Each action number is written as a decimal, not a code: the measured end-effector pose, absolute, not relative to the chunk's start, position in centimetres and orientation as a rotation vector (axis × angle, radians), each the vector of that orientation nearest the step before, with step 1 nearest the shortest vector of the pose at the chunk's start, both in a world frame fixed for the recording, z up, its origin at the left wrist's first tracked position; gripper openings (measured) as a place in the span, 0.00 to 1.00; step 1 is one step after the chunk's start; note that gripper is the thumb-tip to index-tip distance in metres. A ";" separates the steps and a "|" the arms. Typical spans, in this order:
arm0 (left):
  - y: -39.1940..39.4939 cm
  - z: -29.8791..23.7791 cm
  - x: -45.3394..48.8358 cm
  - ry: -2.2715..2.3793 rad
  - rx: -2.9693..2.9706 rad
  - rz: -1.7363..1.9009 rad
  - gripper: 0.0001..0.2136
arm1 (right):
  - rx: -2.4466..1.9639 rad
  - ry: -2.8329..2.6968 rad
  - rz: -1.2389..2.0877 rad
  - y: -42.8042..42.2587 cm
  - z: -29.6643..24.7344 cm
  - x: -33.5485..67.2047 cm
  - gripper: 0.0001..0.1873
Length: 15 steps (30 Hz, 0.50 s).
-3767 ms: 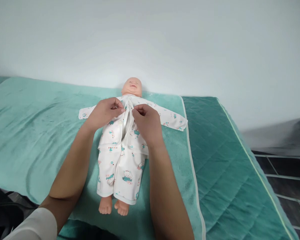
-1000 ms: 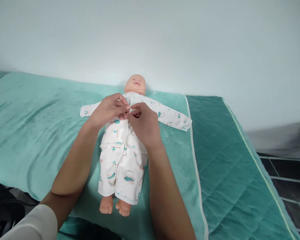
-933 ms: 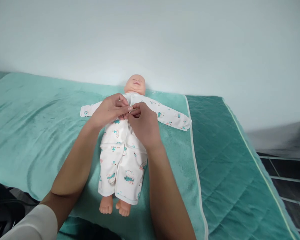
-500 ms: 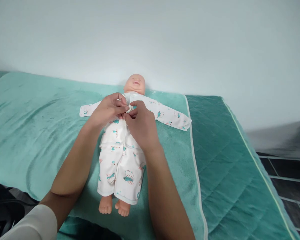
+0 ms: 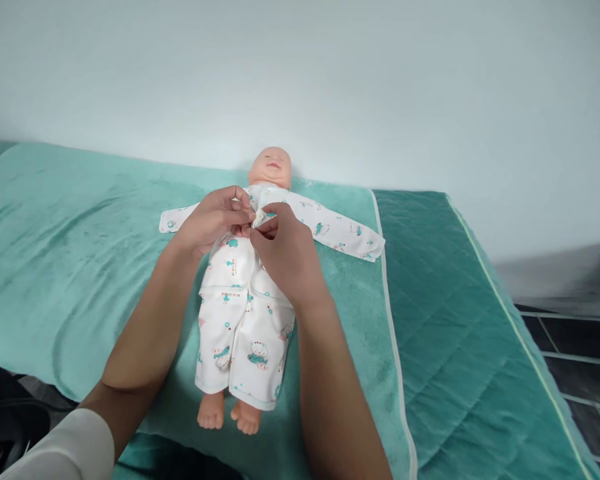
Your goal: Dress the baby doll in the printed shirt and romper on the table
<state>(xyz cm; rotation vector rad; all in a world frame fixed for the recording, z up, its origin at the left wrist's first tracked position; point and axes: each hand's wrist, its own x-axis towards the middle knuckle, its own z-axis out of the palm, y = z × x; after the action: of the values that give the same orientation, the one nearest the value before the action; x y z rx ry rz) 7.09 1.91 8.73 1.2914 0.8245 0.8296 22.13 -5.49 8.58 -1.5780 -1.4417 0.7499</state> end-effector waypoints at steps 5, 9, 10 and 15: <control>1.7 9.0 7.1 0.857 1.324 0.803 0.09 | -1.605 -1.407 0.780 -5.4 8.4 22.2 0.19; 1.7 9.1 7.1 0.903 1.339 0.786 0.09 | -1.575 -1.395 0.793 -5.4 8.2 22.5 0.14; 1.7 9.1 7.1 0.916 1.348 0.784 0.09 | -1.557 -1.395 0.801 -5.4 8.2 22.6 0.13; 1.9 8.9 7.0 0.908 1.360 0.798 0.10 | -1.541 -1.377 0.833 -5.4 8.1 22.9 0.11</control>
<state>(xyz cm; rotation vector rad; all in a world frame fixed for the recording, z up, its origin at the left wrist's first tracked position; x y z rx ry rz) 6.97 1.91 8.89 1.3596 0.9081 0.7979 22.94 -5.38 8.11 -1.5413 -1.3771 0.8330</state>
